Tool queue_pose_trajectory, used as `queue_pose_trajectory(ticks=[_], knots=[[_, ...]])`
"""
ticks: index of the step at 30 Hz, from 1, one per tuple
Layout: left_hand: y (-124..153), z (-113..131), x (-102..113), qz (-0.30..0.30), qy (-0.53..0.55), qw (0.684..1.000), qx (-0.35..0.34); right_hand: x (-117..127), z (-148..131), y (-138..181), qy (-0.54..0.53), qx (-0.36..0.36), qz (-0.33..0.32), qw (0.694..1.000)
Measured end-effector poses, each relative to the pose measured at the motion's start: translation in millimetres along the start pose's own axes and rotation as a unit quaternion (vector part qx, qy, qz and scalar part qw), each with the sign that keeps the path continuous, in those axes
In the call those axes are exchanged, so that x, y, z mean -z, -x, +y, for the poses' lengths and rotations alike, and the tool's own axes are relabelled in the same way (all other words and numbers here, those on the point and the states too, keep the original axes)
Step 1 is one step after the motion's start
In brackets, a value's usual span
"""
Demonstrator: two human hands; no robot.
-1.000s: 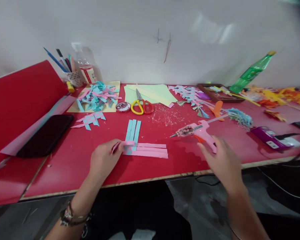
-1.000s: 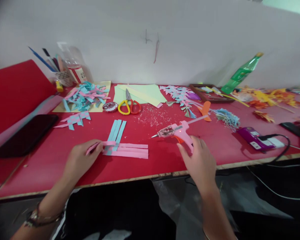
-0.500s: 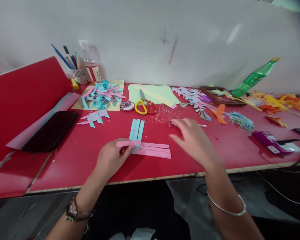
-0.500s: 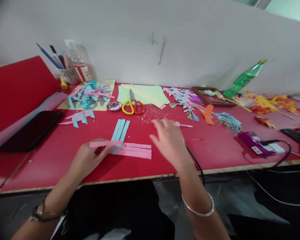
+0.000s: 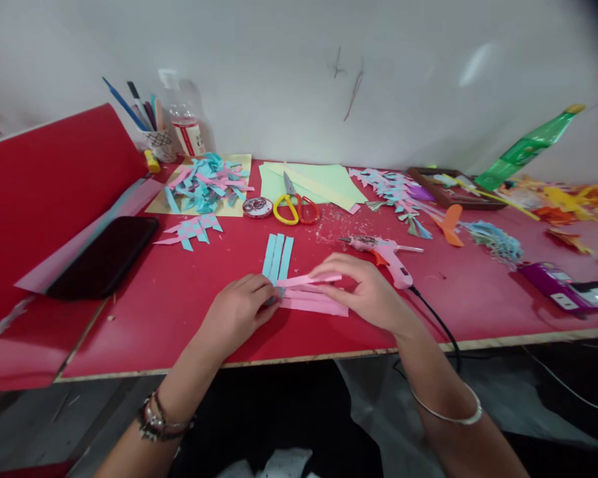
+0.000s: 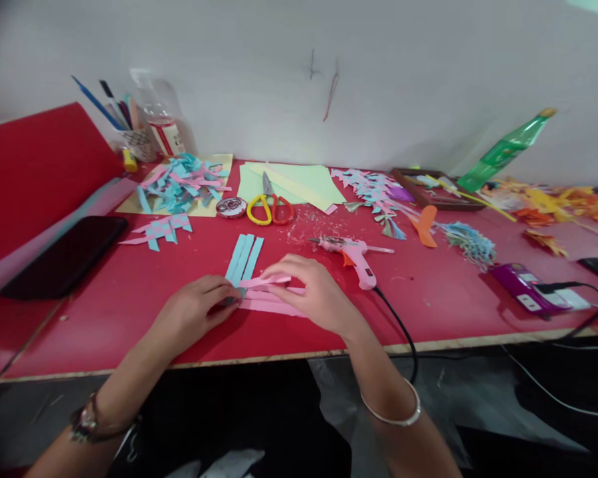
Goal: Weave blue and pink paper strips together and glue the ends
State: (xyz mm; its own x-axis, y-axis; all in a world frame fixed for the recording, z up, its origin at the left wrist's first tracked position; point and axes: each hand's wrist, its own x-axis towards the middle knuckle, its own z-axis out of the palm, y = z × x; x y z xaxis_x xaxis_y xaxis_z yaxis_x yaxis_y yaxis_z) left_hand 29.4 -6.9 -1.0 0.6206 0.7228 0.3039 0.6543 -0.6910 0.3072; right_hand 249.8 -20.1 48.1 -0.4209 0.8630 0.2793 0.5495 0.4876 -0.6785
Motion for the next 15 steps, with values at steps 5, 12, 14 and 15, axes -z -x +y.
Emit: queue_pose_trajectory(ticks=[5, 12, 14, 15], knots=[[0, 5, 3, 0.0, -0.003, 1.0, 0.031, -2, 9, 7, 0.074, -0.027, 0.02, 0.997], [2, 5, 5, 0.001, -0.022, 0.997, 0.068, -2, 20, 17, 0.157, -0.037, 0.026, 0.987], [3, 4, 4, 0.004, -0.04, 0.996, 0.085, -2, 22, 19, 0.163, -0.032, 0.026, 0.986], [3, 4, 5, 0.008, -0.047, 0.994, 0.094, -1, 23, 19, 0.167, -0.029, 0.029, 0.985]])
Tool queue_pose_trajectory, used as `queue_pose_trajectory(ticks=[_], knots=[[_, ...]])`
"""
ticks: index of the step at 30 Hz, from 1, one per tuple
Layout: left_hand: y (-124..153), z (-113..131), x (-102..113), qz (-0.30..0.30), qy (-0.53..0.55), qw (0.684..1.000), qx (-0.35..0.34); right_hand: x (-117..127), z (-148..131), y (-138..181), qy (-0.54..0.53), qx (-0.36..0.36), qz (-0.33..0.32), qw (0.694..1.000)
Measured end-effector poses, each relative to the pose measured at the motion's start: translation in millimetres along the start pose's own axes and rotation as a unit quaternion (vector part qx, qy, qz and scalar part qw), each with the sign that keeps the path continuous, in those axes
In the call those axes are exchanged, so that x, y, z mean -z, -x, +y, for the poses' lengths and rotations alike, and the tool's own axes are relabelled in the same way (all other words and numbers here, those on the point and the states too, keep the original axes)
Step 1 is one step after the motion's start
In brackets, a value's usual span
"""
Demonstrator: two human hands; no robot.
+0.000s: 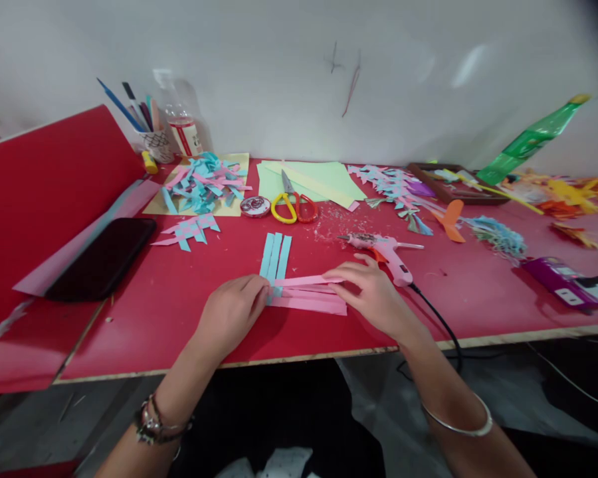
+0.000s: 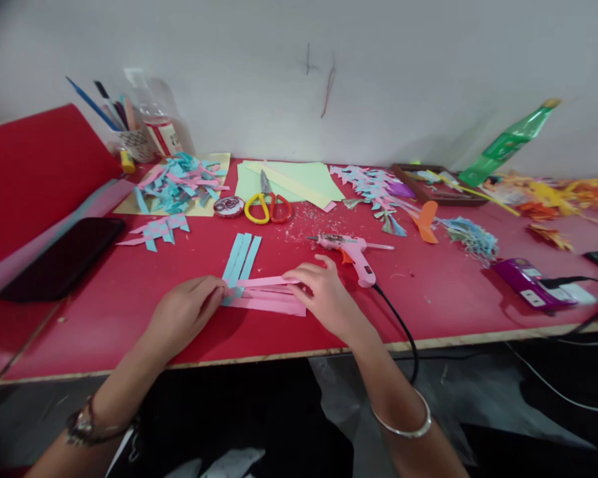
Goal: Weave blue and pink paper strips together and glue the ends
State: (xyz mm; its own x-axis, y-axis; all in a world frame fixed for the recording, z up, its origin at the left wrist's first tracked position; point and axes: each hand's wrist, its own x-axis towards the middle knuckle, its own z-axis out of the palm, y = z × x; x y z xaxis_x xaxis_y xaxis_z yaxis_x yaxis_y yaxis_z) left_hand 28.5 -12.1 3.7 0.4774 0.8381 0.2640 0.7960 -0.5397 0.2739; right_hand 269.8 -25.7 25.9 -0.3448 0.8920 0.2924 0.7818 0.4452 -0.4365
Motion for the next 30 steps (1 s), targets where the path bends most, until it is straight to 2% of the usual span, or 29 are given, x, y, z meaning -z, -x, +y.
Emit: queue_pose_trajectory(ticks=[5, 9, 12, 16, 20, 30], knots=[[2, -1, 2, 0.042, 0.004, 0.998, 0.037, -1, 5, 2, 0.033, 0.014, 0.019, 0.999], [3, -2, 1, 0.045, 0.002, 0.997, 0.054, -3, 5, 3, 0.039, 0.033, 0.02, 0.999], [1, -1, 1, 0.04, 0.012, 0.999, 0.012, -4, 5, 5, 0.037, 0.03, 0.016, 0.999], [-3, 1, -1, 0.0, 0.02, 0.998, -0.062, -4, 5, 8, 0.031, 0.029, 0.001, 0.999], [-4, 2, -5, -0.02, 0.001, 0.997, -0.07, -3, 6, 9, 0.035, 0.029, -0.009, 0.999], [-4, 2, -6, -0.02, -0.03, 0.996, -0.077, -3, 8, 12, 0.049, 0.026, -0.036, 0.998]])
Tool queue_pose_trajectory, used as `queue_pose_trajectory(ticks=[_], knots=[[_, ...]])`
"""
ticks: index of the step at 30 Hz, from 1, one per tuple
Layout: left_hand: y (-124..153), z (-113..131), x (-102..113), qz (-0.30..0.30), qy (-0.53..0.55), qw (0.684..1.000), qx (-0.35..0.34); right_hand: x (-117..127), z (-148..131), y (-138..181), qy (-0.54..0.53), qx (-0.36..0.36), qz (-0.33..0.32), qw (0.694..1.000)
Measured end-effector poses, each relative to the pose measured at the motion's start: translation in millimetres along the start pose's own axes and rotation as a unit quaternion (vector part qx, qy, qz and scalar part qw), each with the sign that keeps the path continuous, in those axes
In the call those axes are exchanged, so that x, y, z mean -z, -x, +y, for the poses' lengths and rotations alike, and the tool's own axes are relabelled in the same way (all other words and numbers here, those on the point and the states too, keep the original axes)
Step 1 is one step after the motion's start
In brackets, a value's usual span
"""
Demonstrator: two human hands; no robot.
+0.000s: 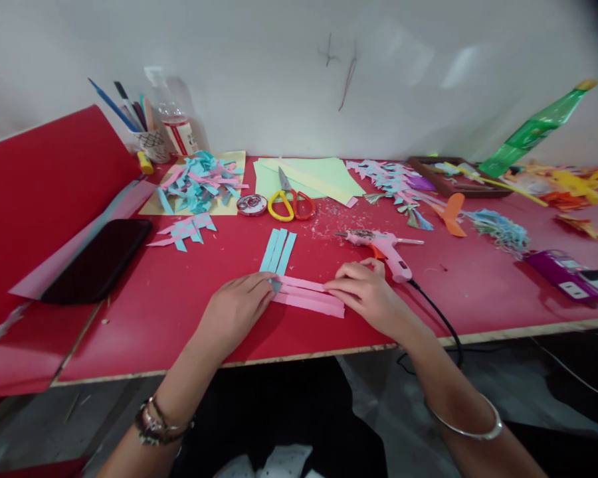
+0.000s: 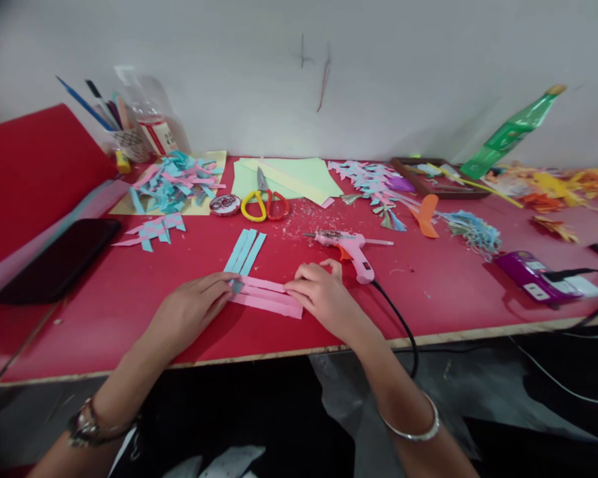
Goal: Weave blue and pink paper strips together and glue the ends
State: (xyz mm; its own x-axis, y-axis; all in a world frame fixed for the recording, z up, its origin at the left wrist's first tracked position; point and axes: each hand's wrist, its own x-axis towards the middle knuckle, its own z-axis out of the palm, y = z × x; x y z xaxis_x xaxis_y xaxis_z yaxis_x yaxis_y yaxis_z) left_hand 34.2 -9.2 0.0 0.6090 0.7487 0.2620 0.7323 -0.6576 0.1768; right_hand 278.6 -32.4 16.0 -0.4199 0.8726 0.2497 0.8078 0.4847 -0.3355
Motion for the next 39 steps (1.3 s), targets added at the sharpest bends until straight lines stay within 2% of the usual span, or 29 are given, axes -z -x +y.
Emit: queue_pose_trajectory(ticks=[20, 23, 27, 34, 36, 39], knots=[[-1, 0, 0, -0.005, -0.013, 1.0, -0.005, 3, 10, 4, 0.045, 0.016, -0.02, 0.999], [-1, 0, 0, -0.002, -0.01, 1.0, 0.0, 2, 12, 7, 0.083, 0.034, 0.003, 0.996], [-1, 1, 1, 0.001, -0.011, 1.0, -0.003, 1, 12, 12, 0.14, 0.059, 0.065, 0.986], [0, 1, 1, 0.005, -0.016, 1.0, -0.003, 1, 15, 16, 0.111, 0.114, 0.142, 0.977], [-1, 1, 0, 0.007, -0.016, 1.0, -0.005, 1, 16, 14, 0.122, 0.129, 0.153, 0.972], [-1, 1, 0, 0.01, -0.017, 1.0, -0.005, 2, 18, 12, 0.151, 0.146, 0.131, 0.969]])
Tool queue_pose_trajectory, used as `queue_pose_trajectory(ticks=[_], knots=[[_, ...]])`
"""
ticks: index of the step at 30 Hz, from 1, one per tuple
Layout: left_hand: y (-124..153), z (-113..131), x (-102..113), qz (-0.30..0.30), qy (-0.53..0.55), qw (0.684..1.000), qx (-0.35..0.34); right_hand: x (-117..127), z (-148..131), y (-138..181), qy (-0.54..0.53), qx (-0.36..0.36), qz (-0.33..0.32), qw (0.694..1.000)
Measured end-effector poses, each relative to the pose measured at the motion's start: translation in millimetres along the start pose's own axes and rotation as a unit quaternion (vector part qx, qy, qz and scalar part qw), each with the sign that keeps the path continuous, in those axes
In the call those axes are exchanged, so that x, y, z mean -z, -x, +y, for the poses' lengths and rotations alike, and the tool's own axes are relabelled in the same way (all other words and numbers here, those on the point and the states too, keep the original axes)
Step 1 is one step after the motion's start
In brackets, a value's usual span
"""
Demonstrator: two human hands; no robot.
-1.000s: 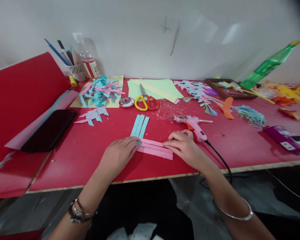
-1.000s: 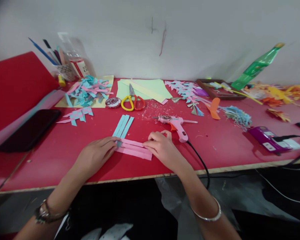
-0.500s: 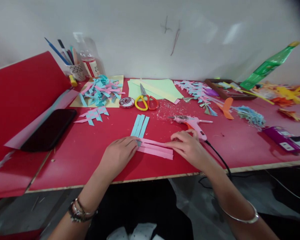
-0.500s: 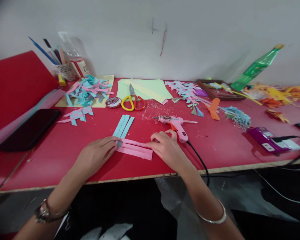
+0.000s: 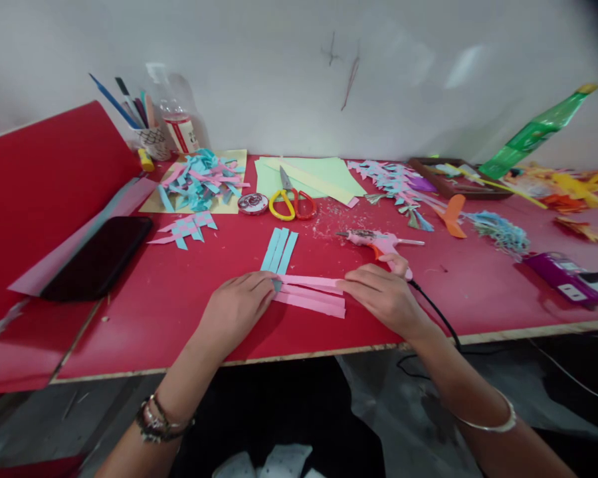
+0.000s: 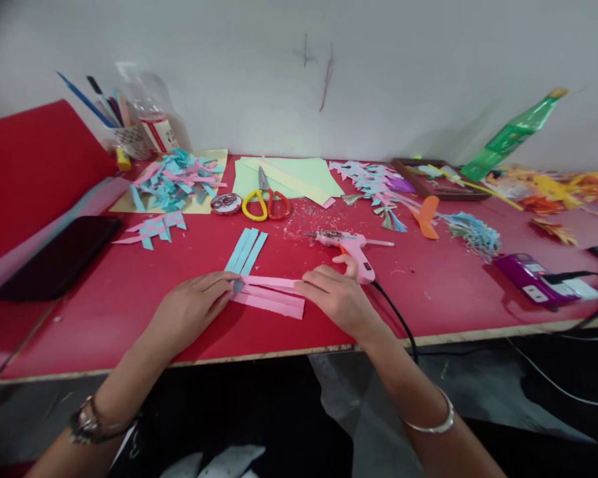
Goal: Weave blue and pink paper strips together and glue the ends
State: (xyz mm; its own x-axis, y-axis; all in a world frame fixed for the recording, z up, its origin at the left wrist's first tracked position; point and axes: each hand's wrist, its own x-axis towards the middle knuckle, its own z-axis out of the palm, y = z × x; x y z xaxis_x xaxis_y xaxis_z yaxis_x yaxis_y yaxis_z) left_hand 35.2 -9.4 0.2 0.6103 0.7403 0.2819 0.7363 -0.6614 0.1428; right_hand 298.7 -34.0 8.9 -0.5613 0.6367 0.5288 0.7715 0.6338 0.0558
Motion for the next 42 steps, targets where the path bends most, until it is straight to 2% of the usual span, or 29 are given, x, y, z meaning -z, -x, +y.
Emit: queue_pose_trajectory(ticks=[7, 23, 37, 42], knots=[[0, -1, -2, -0.009, 0.007, 1.0, 0.005, 2, 3, 0, 0.014, 0.048, -0.062, 0.997], [0, -1, -2, -0.001, -0.002, 1.0, 0.001, 1, 7, 1, 0.014, 0.041, -0.109, 0.993], [-1, 0, -1, -0.002, -0.007, 1.0, 0.002, 7, 11, 10, -0.032, 0.015, -0.116, 0.993], [-2, -1, -1, -0.003, 0.001, 1.0, 0.007, 13, 6, 6, -0.086, -0.058, -0.072, 0.992]])
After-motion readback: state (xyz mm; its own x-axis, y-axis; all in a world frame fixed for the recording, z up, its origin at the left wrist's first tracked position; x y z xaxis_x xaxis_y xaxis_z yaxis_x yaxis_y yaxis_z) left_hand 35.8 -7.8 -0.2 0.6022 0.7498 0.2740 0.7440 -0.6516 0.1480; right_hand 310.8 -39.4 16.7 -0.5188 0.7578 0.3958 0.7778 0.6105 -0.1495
